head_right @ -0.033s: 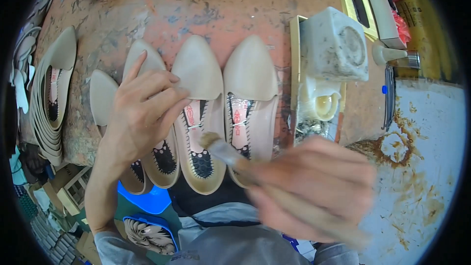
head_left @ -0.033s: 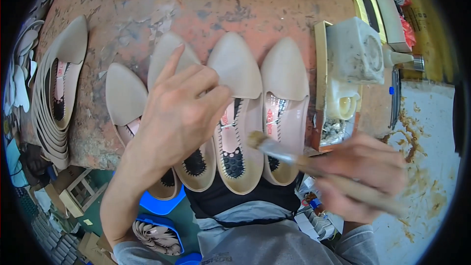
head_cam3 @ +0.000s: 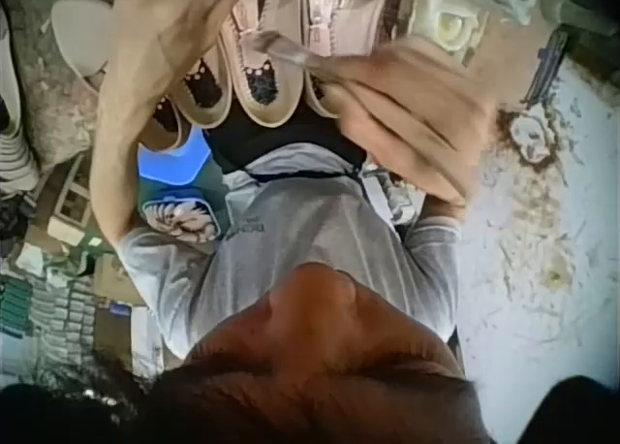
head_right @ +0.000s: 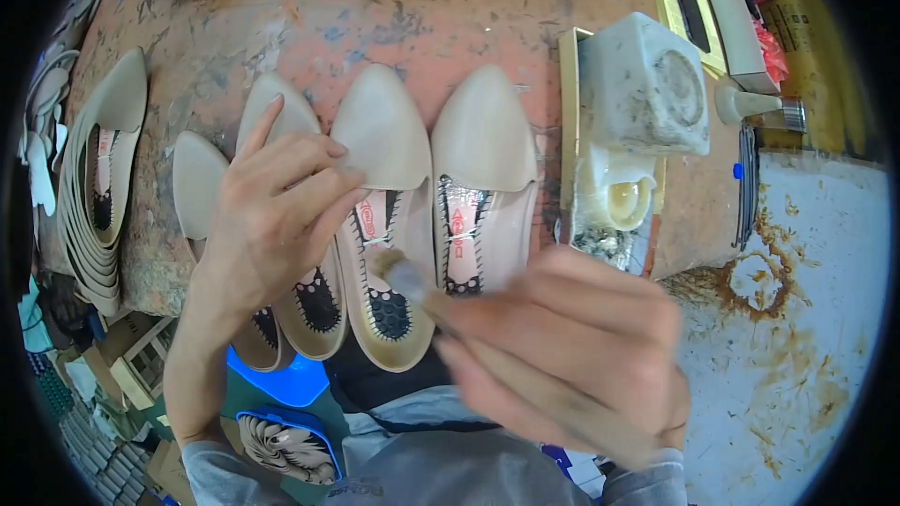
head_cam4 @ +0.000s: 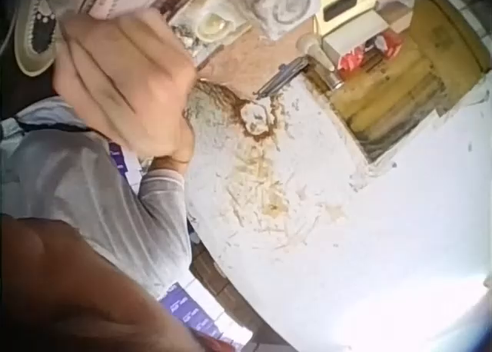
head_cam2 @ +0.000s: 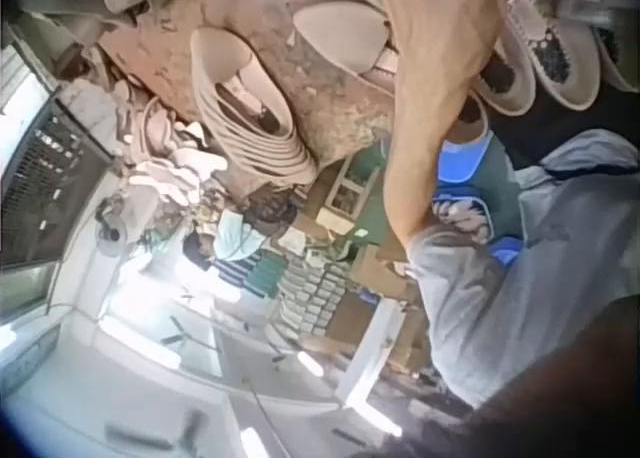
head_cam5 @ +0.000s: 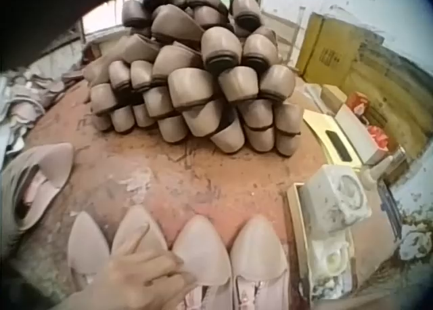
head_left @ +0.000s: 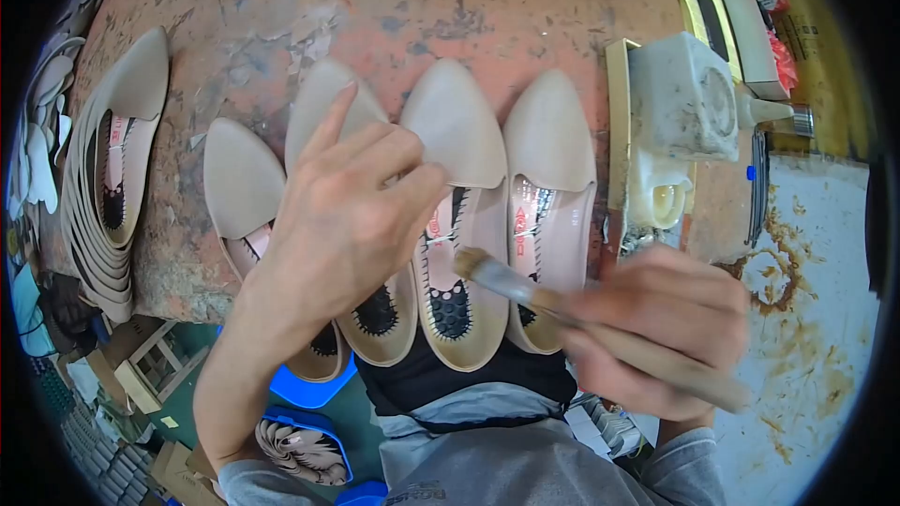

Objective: Applying glue to the inner seams and components of shoes using a brush.

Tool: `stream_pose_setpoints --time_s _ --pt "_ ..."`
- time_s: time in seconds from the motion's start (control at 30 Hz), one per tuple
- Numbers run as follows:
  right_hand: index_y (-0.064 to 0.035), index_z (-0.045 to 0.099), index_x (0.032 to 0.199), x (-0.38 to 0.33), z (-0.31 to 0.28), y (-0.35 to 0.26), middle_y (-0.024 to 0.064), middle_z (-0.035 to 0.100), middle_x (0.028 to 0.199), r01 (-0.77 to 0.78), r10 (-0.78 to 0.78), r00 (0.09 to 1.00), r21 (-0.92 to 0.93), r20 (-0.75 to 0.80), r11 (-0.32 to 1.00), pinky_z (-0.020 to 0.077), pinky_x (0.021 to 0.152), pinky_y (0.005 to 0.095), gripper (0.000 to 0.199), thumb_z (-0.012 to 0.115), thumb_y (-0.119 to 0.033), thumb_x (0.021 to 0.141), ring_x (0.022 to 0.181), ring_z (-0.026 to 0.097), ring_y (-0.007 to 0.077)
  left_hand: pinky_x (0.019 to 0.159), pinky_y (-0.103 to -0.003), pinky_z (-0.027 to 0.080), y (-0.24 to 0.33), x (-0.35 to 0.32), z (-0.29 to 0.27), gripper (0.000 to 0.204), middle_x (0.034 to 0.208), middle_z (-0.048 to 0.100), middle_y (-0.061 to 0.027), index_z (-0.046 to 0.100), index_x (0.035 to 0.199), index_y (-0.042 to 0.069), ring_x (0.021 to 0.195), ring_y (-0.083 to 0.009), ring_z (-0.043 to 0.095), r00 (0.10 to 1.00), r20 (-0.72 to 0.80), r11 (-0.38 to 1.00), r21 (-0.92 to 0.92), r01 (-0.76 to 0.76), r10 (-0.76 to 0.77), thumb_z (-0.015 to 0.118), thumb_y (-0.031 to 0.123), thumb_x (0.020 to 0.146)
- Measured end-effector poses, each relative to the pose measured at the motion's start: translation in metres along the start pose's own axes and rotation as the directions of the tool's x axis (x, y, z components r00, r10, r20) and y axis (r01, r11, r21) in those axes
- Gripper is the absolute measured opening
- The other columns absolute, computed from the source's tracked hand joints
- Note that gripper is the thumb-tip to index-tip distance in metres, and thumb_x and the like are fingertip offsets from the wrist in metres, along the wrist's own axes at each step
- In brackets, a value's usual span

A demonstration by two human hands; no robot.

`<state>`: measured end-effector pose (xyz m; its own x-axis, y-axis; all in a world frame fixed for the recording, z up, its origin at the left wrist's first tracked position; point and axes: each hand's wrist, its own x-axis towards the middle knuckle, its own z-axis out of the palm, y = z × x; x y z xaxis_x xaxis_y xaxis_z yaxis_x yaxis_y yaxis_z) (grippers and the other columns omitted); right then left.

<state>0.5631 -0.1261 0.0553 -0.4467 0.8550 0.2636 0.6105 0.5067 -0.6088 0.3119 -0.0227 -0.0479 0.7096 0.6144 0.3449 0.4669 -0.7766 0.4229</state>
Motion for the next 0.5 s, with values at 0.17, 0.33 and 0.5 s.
stream_pose_setpoints --time_s 0.17,0.33,0.5 --pt "0.0042 0.083 0.096 0.019 0.039 0.019 0.0108 0.077 0.084 -0.117 0.111 0.990 0.078 0.084 0.990 0.0522 0.060 0.0370 0.018 0.086 0.000 0.080 0.066 0.068 0.0259 0.122 -0.064 0.045 0.002 -0.001 -0.010 0.020 0.095 0.071 -0.0077 0.080 0.099 0.006 0.103 -0.0270 0.076 0.994 0.101 0.999 0.004 0.044 -0.045 0.087 0.007 0.080" --pt "-0.0031 0.074 0.098 0.011 0.036 0.007 0.0073 0.066 0.085 -0.214 0.086 0.879 0.228 0.468 0.950 0.0581 0.066 0.0392 0.023 0.082 -0.011 0.078 0.083 0.068 0.0255 0.121 -0.065 0.046 0.001 -0.001 -0.009 0.018 0.094 0.071 -0.0076 0.081 0.098 0.005 0.101 -0.0269 0.076 0.996 0.084 0.999 -0.003 0.034 -0.033 0.085 0.007 0.081" --pt "-0.0033 0.078 0.097 0.018 0.034 0.005 0.0080 0.071 0.096 -0.150 0.097 0.898 0.090 0.428 0.985 0.0572 0.065 0.0382 0.028 0.083 -0.007 0.070 0.083 0.069 0.0259 0.121 -0.065 0.046 0.001 -0.003 -0.008 0.017 0.094 0.070 -0.0077 0.080 0.098 0.005 0.100 -0.0272 0.076 0.997 0.069 0.999 0.010 0.031 -0.032 0.084 0.006 0.081"
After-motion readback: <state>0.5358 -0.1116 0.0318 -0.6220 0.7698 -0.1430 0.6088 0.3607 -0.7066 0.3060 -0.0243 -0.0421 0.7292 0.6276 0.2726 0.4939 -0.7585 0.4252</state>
